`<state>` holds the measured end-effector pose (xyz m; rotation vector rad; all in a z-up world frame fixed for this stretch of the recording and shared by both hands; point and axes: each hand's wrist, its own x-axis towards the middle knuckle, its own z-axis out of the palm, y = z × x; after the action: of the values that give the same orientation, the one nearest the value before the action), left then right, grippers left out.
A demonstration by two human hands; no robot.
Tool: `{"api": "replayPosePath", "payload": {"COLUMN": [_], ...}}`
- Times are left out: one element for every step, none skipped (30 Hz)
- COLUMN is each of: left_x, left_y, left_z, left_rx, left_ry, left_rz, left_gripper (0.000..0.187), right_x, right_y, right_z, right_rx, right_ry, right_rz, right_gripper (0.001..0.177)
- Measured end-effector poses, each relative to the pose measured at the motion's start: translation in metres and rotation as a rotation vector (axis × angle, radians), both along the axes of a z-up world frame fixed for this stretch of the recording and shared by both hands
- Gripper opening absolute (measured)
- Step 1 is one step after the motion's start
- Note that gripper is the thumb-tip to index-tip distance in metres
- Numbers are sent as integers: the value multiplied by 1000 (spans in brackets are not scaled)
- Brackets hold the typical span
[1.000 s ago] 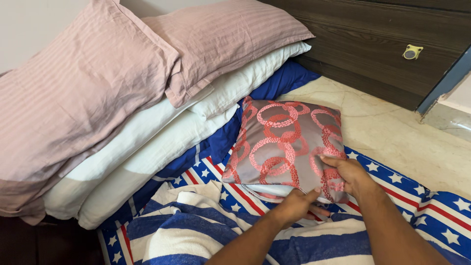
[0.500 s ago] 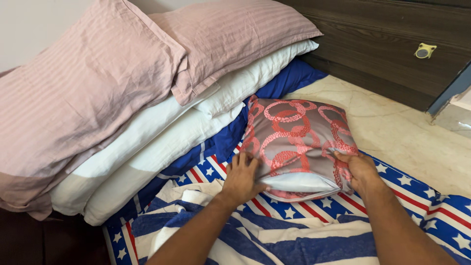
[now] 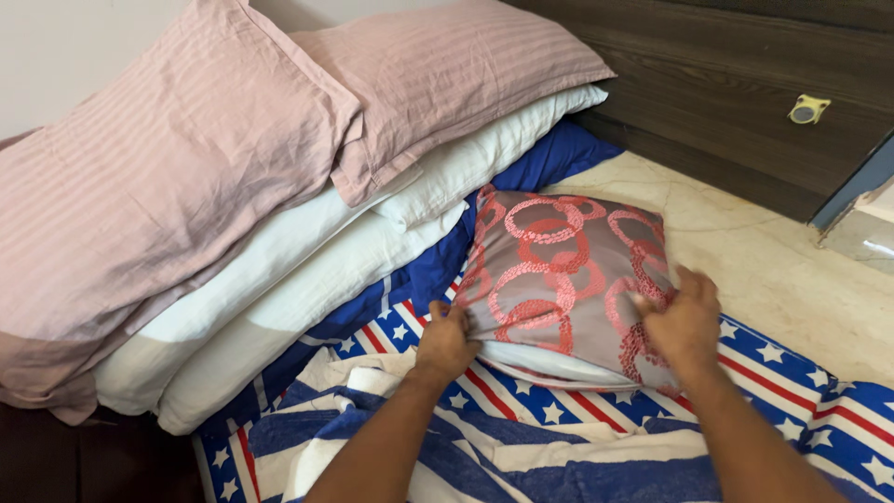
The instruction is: The person inserts a white pillow into a patterned pillowcase, aligns the corners, and zips the case closed. They then repeat the process with a second pillow and a different patterned case.
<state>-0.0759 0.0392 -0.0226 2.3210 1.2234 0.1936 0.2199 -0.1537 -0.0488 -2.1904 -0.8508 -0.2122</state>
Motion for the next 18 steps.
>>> {"api": "replayPosePath", "payload": {"left_x": [0,-1,-3,-5,-6,-8,-10,-14,-18,-21,-24,-24,-23,-21,-19,-17,-16,-13], "left_y": [4,6,9,11,16,24,30,34,38,41,44,48,50,48,46,43,40,37], "left_z": [0,-2,-5,-10,-14,-18,-23,-29,-34,-37,-37,-35,-31,-28,-24,-20,-16,-12], "left_rx": [-12,-29,-45,-122,-198,-267,-256,-247,-238,-388,-537,-683,-686,-691,-697,-748,-800,-851], "left_ry": [-19,-34,-50,-52,-54,-59,-123,-181,-238,-291,-343,-398,-441,-482,-523,-550,-576,-604], "left_rz": [-2,-3,-5,-9,-13,-17,-69,-123,-178,-110,-42,23,65,109,154,179,204,230], "left_gripper": [43,40,38,37,35,34,36,38,39,34,30,26,23,20,19,20,20,21], "right_x": [-14,-25,-37,-57,-77,-95,-114,-129,-138,-142,-146,-146,-145,-143,-139,-134,-130,-126], "right_y": [3,8,13,16,19,24,24,20,17,17,18,18,18,17,18,19,20,20], "right_z": [12,24,37,46,56,68,80,91,103,114,120,123,123,118,111,103,94,85], "right_rx": [8,94,181,57,-69,-387,-708,-1033,-1105,-1176,-1248,-1215,-1182,-1152,-1083,-1015,-947,-839], "right_ry": [-223,-206,-189,-299,-408,-347,-275,-187,-211,-235,-259,-251,-244,-234,-221,-208,-195,-233], "right_rz": [28,193,358,405,451,561,654,730,717,701,685,667,649,634,622,610,598,583], "right_gripper": [75,68,62,66,71,78,87,97,100,103,107,104,102,99,94,89,84,82]}}
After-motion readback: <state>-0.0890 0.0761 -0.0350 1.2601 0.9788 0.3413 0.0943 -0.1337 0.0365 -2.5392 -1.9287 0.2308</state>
